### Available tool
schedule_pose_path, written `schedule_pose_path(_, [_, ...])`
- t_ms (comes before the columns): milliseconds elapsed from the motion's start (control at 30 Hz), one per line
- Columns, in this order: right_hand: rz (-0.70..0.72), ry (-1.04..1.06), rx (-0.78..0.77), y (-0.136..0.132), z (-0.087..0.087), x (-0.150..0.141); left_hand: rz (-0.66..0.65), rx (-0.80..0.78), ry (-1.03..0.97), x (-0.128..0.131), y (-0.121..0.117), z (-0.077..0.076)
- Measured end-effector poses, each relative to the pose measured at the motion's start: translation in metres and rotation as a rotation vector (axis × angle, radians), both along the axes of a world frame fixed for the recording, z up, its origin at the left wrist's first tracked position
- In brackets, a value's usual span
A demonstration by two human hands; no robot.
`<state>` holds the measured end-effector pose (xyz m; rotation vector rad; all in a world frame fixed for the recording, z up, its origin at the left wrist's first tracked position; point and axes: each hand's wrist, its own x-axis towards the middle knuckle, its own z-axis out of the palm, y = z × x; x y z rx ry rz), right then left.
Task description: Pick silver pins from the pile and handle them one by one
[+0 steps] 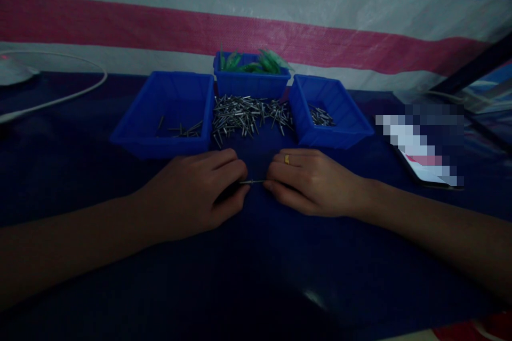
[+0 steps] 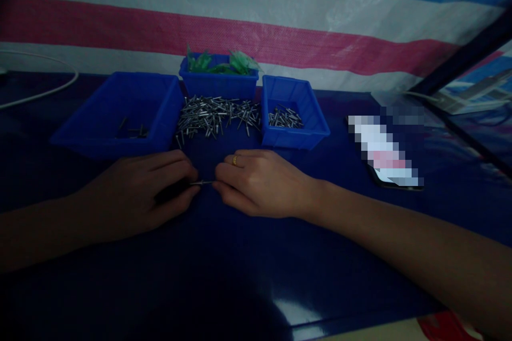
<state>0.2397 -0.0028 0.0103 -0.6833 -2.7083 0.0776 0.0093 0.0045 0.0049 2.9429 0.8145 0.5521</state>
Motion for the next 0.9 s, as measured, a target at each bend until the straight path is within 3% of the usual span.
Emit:
schedule_pose_path(467, [0.014,-0.009,0.007,0.0013,-0.0004,0.0008,-0.091,0.043,-0.087,-0.0034,-0.0002,-0.0012])
schedule_pose_path(900, [0.017,0.0,0.002,0.0018,-0.0015,0.0017,-0.079,0.069,-0.086,-0.0017,0.0005,-0.0047])
